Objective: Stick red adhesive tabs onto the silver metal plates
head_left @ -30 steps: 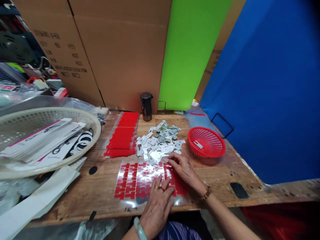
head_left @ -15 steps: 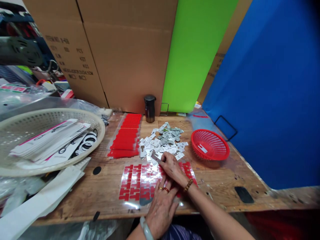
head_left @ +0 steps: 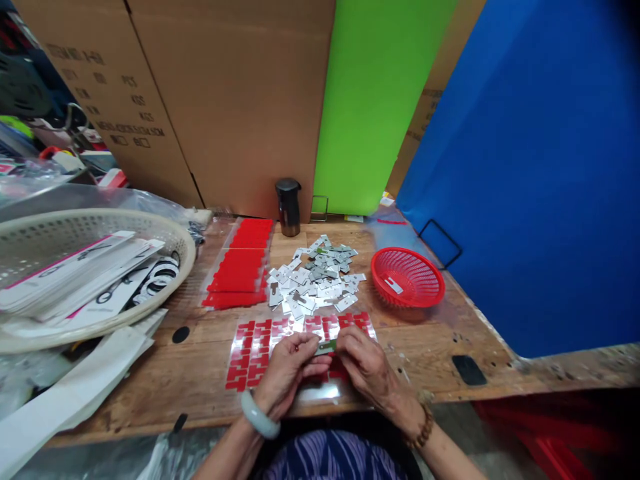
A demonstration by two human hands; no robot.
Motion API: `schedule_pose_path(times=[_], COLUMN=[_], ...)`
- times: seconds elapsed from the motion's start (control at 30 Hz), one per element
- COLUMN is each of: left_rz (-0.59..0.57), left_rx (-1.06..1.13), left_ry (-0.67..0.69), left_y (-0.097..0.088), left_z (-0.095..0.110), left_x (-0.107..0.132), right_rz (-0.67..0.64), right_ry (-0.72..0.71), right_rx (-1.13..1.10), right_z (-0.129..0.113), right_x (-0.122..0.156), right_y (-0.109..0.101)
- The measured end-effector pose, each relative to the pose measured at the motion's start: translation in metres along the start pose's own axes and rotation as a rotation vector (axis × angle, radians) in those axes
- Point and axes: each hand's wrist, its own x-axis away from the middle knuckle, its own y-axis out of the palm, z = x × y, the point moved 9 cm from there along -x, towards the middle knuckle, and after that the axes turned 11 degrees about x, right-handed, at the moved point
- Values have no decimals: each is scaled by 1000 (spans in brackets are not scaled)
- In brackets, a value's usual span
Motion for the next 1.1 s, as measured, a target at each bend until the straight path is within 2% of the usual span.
schedule_pose_path(times=[0.1,0.2,0.3,0.37,0.63,0.77,0.83,0.93,1.03,1.1], left_rz=[43,21,-25,-41,-25,-9,-9,27,60,52], left_rx=[-72,-179,-241,-258,-185,-181,-199,-227,-217,-199], left_ry=[-13,-3,11,7,-83,-147,-164,-130,-69,-37], left_y=[-5,-5,-1,2,2,3,4,2,1,5], left_z=[-6,-8,-9,-10,-22,-30,-33,-31,-26,-25], left_x=[-1,0,2,2,-2,0,-1,-4,-10,-16], right_rz=[4,-38,-143,-165,-95,-65,-66,10,149,163], right_ry=[67,139,116,88,5,31,99,317,550,616], right_rx=[-27,-42,-52,-39,66,27,-17,-95,-40,24], right_z=[7,15,13,9,4,12,21,50,83,94], right_x=[9,14,16,16,28,36,40,53,73,83], right_y=[-5,-10,-8,-9,-11,-10,-12,-23,-44,-50])
